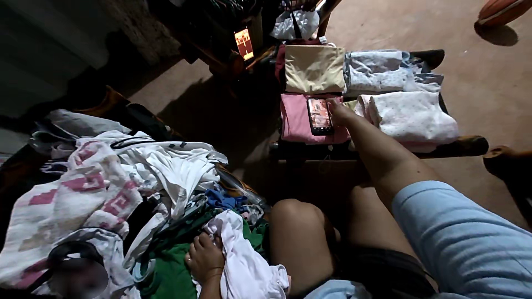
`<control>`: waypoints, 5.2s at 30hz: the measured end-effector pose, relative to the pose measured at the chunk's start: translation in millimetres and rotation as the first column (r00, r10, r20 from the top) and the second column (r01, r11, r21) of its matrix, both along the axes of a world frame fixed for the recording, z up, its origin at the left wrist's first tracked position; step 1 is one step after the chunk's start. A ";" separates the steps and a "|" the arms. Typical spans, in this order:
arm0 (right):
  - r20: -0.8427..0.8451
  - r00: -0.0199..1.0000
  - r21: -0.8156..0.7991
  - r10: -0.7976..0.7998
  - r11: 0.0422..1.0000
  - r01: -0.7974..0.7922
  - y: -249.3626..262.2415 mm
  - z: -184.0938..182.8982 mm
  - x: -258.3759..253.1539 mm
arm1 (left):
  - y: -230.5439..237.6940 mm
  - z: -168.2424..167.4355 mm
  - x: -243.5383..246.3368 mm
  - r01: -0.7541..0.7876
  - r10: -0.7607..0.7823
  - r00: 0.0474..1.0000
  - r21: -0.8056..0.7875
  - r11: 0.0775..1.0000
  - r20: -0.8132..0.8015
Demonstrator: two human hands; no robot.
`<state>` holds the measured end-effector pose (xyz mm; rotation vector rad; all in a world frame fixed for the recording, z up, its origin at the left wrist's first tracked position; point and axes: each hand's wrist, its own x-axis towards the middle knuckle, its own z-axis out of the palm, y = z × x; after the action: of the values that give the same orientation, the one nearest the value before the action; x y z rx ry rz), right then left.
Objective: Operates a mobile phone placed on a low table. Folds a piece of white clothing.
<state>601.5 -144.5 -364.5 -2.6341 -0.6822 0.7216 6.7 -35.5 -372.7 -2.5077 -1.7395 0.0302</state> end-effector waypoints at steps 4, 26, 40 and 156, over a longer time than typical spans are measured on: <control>-0.015 1.000 -0.047 0.015 0.999 -0.015 -1.3 14.8 -10.9 | 0.2 -0.6 -1.0 0.008 -0.008 1.000 0.013 1.000 -0.007; 0.005 0.999 -0.121 0.053 0.991 -0.052 0.0 25.6 -23.9 | 1.2 2.7 1.7 -0.021 0.021 1.000 -0.043 0.999 0.005; -0.016 1.000 -0.119 0.022 0.993 -0.024 2.6 34.1 -26.9 | 1.1 -1.3 0.3 -0.024 0.023 1.000 -0.025 0.999 -0.007; 0.007 0.999 0.016 -0.042 0.999 0.042 13.3 20.8 -60.3 | -0.1 -5.7 -2.6 0.009 -0.009 1.000 0.014 1.000 0.014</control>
<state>541.2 -131.2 -343.7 -2.6299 -0.6295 0.6917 4.1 -35.5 -378.4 -2.5113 -1.7276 -0.0002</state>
